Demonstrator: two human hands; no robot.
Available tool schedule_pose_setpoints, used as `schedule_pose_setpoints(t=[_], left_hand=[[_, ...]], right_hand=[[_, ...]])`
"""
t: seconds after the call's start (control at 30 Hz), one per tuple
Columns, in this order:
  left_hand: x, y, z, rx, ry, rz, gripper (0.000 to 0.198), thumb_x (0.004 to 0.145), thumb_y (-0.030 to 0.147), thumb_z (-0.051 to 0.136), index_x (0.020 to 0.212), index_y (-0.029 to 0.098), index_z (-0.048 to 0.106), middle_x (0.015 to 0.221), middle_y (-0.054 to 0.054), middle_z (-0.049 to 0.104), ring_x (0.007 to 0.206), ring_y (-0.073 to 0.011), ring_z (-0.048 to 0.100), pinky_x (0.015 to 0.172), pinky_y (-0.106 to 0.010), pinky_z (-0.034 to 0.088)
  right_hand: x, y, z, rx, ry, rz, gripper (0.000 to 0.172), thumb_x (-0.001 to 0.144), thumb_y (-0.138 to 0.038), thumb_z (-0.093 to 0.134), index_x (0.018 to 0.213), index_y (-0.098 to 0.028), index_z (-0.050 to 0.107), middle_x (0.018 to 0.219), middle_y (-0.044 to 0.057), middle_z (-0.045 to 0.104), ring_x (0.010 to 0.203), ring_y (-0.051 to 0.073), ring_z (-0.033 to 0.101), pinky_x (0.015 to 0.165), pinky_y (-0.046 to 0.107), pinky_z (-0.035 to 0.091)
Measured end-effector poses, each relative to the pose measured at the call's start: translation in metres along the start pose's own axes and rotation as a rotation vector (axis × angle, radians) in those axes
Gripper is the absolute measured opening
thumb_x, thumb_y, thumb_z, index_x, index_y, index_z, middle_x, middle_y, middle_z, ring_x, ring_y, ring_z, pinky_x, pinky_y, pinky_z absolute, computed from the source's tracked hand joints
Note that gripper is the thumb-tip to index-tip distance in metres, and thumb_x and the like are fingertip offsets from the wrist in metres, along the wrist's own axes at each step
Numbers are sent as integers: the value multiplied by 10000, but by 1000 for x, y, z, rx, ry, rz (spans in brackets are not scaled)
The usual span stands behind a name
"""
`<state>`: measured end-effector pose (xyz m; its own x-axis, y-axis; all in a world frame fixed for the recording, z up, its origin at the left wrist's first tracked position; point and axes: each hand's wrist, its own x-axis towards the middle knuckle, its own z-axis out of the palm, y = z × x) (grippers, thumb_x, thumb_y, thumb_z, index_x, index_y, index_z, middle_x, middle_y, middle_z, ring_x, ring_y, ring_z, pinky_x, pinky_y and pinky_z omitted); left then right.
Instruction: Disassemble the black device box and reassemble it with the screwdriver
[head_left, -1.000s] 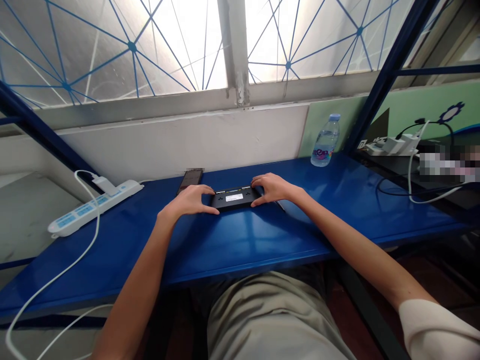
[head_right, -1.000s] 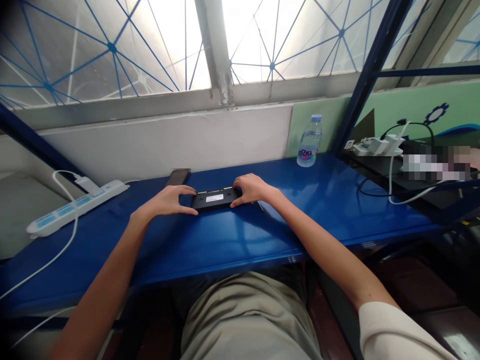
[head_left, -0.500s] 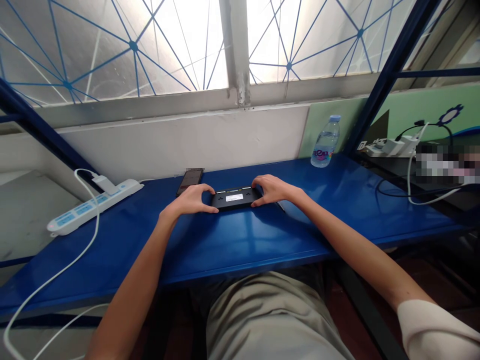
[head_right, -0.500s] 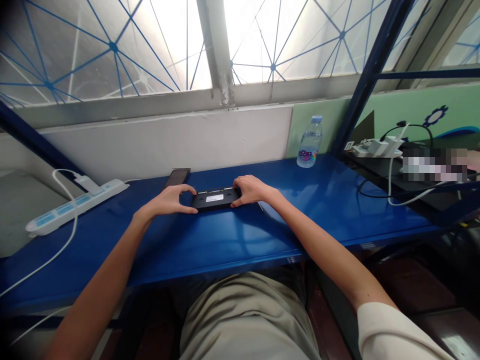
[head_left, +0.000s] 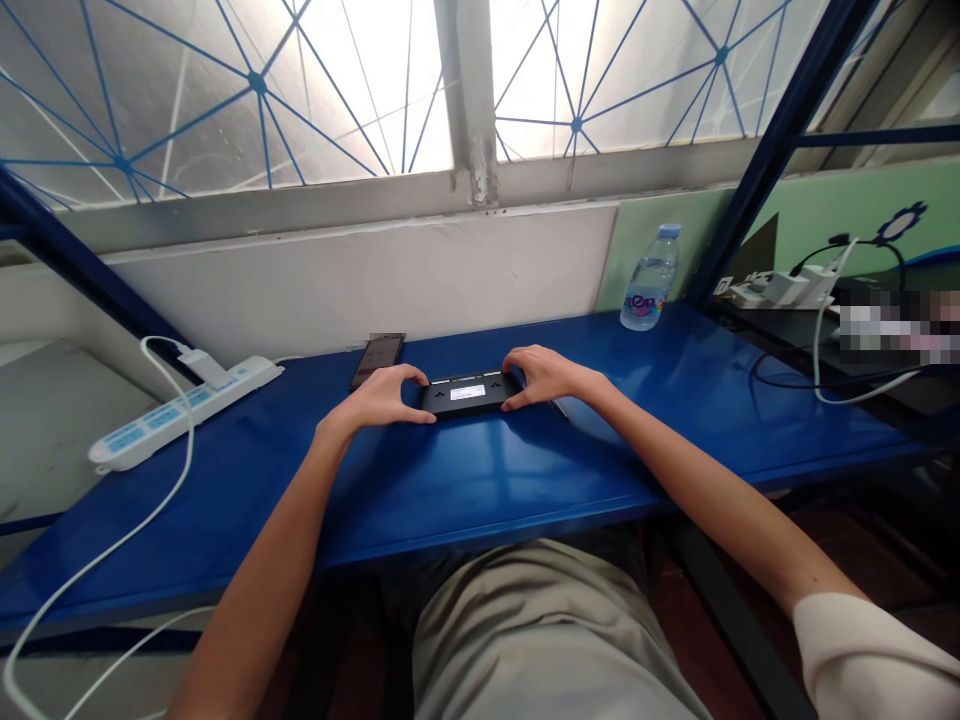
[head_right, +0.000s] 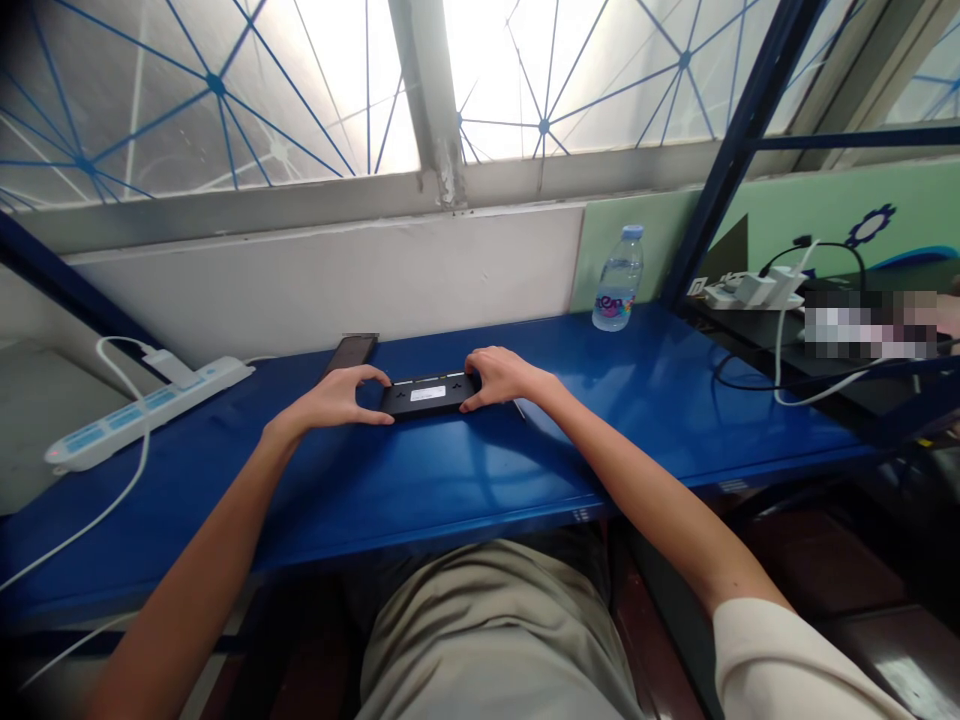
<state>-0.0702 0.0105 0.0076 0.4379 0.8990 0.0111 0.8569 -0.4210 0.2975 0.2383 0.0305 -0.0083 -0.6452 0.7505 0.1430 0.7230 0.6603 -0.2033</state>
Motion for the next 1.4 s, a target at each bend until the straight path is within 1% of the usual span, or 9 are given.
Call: schedule_pose_setpoints(t=[0.23, 0.47, 0.67, 0.97, 1.2, 1.4], left_hand=[[0, -3, 2, -13, -23, 15, 651, 631, 663, 726, 1112, 233, 634, 1265, -85, 622, 1154, -324, 576, 940, -383, 483], [-2, -4, 1, -47, -36, 10, 675, 635, 673, 727, 1135, 228, 635, 1255, -82, 629, 1149, -312, 583, 928, -368, 491], [-2, -3, -1, -52, -33, 3, 703, 621, 710, 703, 1140, 238, 669, 1250, -83, 648, 1151, -330, 589, 930, -377, 493], [-2, -5, -3, -46, -42, 2, 706, 629, 731, 694, 1152, 256, 684, 1279, -73, 649, 1179, -332, 582, 958, -376, 489], [-2, -2, -2, -55, -33, -5, 720, 614, 718, 716, 1152, 242, 677, 1246, -84, 660, 1161, -328, 590, 986, -399, 483], [-3, 1, -2, -45, -19, -23, 728, 595, 726, 716, 1141, 244, 682, 1242, -86, 662, 1162, -350, 585, 951, -405, 497]], right_hand=[[-1, 4, 2, 44, 17, -9, 576, 655, -595, 763, 1004, -156, 635, 1031, 105, 659, 893, 253, 604, 692, 293, 414], [-1, 8, 3, 94, 7, 6, 605, 636, -627, 758, 1007, -162, 649, 1012, 92, 660, 876, 238, 604, 677, 283, 419], [0, 9, 2, 106, 7, -1, 616, 631, -650, 751, 1000, -164, 670, 1012, 96, 678, 866, 239, 618, 658, 279, 424], [-1, 9, 1, 119, -7, -12, 619, 633, -661, 747, 990, -160, 688, 996, 94, 688, 832, 228, 622, 637, 276, 419], [-2, 8, -1, 111, 9, -14, 605, 634, -628, 766, 994, -148, 693, 961, 87, 701, 784, 209, 615, 623, 274, 419], [-2, 8, 0, 106, 23, -8, 610, 616, -622, 782, 997, -152, 707, 938, 82, 716, 757, 203, 622, 613, 271, 415]])
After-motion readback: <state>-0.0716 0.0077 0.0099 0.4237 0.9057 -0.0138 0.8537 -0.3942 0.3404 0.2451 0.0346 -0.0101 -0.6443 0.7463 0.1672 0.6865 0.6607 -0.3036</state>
